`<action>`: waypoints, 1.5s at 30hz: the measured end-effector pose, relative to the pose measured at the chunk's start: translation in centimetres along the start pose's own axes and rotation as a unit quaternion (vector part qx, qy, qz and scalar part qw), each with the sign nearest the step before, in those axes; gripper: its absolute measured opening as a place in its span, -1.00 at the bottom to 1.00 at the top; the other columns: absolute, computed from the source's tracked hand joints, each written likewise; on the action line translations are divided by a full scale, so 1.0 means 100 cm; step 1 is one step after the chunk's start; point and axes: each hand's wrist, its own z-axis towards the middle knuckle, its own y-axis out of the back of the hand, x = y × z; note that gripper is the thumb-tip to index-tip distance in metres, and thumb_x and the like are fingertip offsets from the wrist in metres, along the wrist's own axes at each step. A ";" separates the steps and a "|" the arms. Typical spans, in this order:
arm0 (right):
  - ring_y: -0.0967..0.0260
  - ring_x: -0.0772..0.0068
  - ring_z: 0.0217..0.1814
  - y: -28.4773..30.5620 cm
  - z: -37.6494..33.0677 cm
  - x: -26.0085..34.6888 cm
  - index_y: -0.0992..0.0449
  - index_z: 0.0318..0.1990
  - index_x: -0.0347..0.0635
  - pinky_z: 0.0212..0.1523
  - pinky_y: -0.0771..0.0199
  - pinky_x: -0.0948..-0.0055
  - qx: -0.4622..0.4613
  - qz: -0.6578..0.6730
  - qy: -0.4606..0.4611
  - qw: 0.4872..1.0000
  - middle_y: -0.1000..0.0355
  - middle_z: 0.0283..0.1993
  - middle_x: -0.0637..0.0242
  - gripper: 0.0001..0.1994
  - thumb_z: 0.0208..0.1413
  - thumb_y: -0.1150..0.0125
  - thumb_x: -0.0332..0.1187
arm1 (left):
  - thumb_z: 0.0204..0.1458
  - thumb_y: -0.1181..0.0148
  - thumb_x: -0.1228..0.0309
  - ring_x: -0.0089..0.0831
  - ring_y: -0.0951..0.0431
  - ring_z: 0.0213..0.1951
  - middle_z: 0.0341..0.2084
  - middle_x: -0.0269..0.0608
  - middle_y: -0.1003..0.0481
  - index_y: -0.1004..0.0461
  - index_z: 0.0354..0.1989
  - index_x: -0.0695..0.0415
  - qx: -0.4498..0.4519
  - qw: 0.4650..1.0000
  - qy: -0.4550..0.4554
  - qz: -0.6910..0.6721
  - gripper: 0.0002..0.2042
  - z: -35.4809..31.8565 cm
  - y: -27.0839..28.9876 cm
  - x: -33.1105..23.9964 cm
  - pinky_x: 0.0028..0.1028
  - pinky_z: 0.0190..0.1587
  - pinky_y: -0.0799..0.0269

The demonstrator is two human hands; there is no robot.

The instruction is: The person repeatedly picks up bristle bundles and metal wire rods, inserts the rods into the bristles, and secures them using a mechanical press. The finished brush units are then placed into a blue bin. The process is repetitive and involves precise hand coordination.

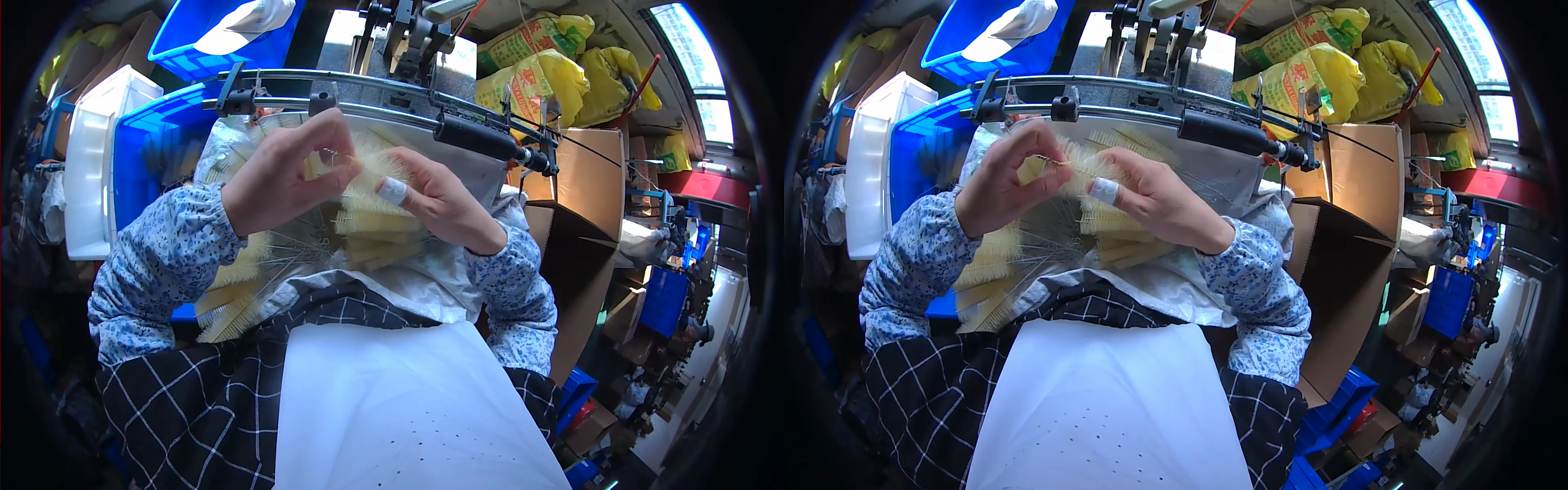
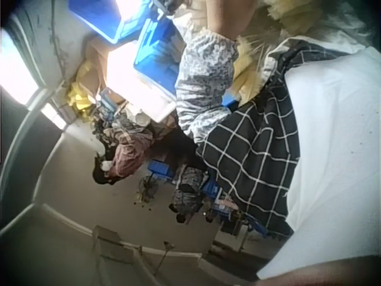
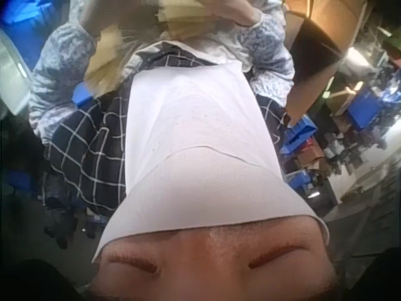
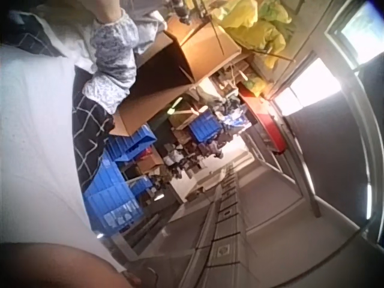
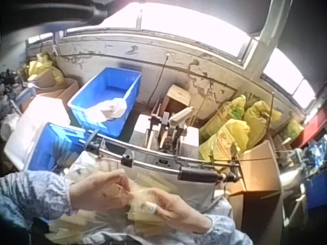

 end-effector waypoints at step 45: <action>-0.09 0.27 0.10 0.143 0.074 -0.110 -0.46 -0.11 0.20 0.03 -0.04 0.15 -0.290 -0.604 -0.003 0.743 -0.33 -0.15 0.44 -0.64 -0.11 -0.04 -0.45 | -0.18 -0.05 0.61 -0.55 -0.36 -0.16 -0.28 -0.32 -0.31 -0.26 -0.14 0.16 -0.077 0.983 0.164 0.033 -0.65 -0.093 0.079 0.010 -0.56 -0.09 -0.24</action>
